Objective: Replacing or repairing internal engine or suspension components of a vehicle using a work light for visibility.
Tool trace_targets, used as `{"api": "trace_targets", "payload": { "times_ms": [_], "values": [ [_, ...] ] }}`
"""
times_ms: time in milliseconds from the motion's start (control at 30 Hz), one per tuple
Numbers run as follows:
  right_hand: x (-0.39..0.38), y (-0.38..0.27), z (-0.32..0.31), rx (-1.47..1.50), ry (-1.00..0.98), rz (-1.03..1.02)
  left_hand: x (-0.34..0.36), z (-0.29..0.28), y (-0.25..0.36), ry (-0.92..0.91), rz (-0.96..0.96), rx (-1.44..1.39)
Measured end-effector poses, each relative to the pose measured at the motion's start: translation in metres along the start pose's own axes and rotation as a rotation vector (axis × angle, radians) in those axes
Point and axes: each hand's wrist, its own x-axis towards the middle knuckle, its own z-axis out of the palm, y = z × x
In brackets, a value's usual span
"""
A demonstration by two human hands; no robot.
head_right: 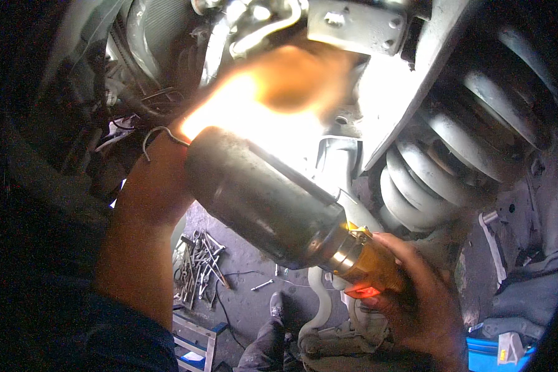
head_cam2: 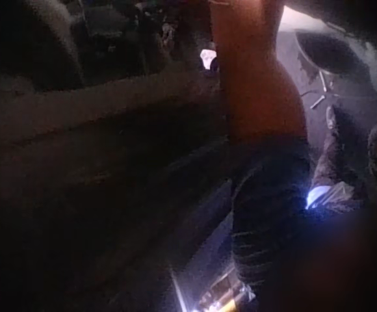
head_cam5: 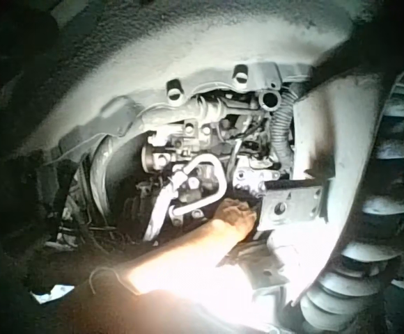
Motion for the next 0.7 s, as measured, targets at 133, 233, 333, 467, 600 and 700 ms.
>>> {"api": "trace_targets", "payload": {
  "times_ms": [133, 233, 333, 467, 600, 700],
  "values": [
    [0.005, 0.002, 0.004, 0.011, -0.032, -0.054, 0.007, 0.023, -0.012, -0.032, -0.033, 0.029],
    [-0.004, -0.007, 0.002, -0.066, 0.039, 0.040, 0.015, 0.012, 0.002, -0.014, -0.012, 0.005],
    [-0.003, 0.003, 0.003, 0.020, 0.027, 0.044, 0.010, 0.010, 0.003, -0.045, -0.020, 0.004],
    [0.000, 0.000, 0.005, -0.010, 0.027, 0.038, 0.001, 0.003, 0.001, -0.057, -0.043, -0.049],
    [0.000, -0.002, 0.009, -0.017, 0.099, -0.020, -0.006, -0.004, 0.000, -0.066, -0.054, -0.113],
    [0.001, 0.000, 0.008, -0.008, 0.098, -0.030, -0.008, -0.010, 0.002, -0.087, -0.071, -0.160]
  ]
}}
